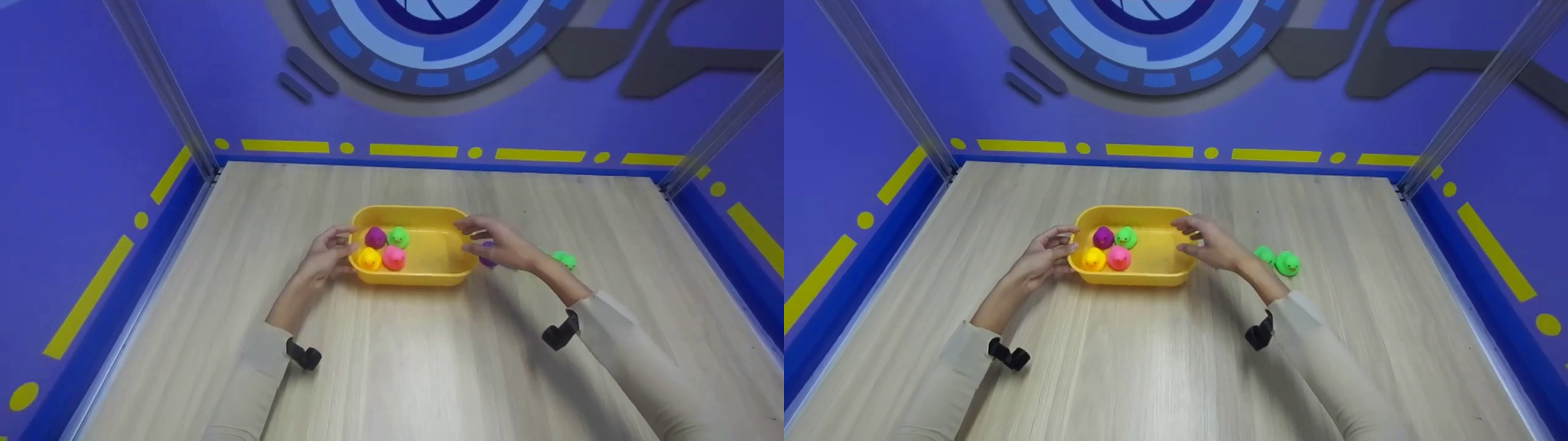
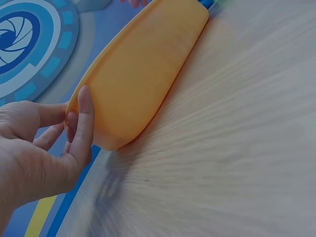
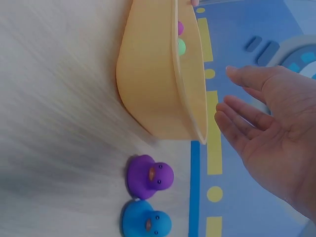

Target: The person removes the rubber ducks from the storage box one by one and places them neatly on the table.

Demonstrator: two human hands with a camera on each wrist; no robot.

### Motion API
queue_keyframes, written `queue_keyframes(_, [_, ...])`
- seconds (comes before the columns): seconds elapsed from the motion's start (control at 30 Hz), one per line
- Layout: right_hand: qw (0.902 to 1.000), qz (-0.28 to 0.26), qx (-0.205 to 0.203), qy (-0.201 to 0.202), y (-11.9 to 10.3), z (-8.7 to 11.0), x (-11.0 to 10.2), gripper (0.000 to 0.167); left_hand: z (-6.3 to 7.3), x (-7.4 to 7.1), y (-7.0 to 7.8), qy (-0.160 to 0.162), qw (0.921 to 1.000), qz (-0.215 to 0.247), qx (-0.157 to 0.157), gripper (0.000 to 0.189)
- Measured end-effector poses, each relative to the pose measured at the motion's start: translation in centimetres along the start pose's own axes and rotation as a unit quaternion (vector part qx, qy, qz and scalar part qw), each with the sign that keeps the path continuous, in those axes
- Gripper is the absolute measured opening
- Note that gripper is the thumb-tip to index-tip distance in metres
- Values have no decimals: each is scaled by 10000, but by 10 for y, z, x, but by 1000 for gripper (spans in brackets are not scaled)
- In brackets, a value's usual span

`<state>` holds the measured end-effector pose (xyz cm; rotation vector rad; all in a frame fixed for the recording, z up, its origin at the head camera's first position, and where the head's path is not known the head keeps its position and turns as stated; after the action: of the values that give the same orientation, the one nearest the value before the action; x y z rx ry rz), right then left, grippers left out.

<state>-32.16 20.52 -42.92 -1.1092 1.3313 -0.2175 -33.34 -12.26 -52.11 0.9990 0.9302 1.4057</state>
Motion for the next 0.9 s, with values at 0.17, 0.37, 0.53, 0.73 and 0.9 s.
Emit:
queue_keyframes(0.17, [9999,26,-74,-136,-5,-9,11,44,1,0,-1,-41,10000,-56,-36,41])
queue_keyframes(0.37, [9997,15,110,-239,-3,-20,19,45,0,1,1,-119,9998,-134,60,43])
queue_keyframes(0.53, [9994,38,97,-331,0,-29,25,43,-1,2,3,-88,9998,-142,83,43])
queue_keyframes(0.73, [9983,-128,-20,-571,-7,-32,37,42,2,2,1,-63,9999,-135,13,41])
queue_keyframes(0.9, [9972,47,89,-744,-9,-37,49,40,2,1,0,92,9998,-142,-71,41])
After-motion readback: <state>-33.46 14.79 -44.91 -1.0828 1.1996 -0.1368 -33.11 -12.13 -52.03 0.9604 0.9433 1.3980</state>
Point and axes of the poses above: each hand's wrist, its own z-axis away from the middle knuckle, its own x-axis out of the palm, y = z × x, the point moved 6 cm from there along -z, towards the middle knuckle, and after that the axes turned 6 degrees about y, right-handed, at the moved point
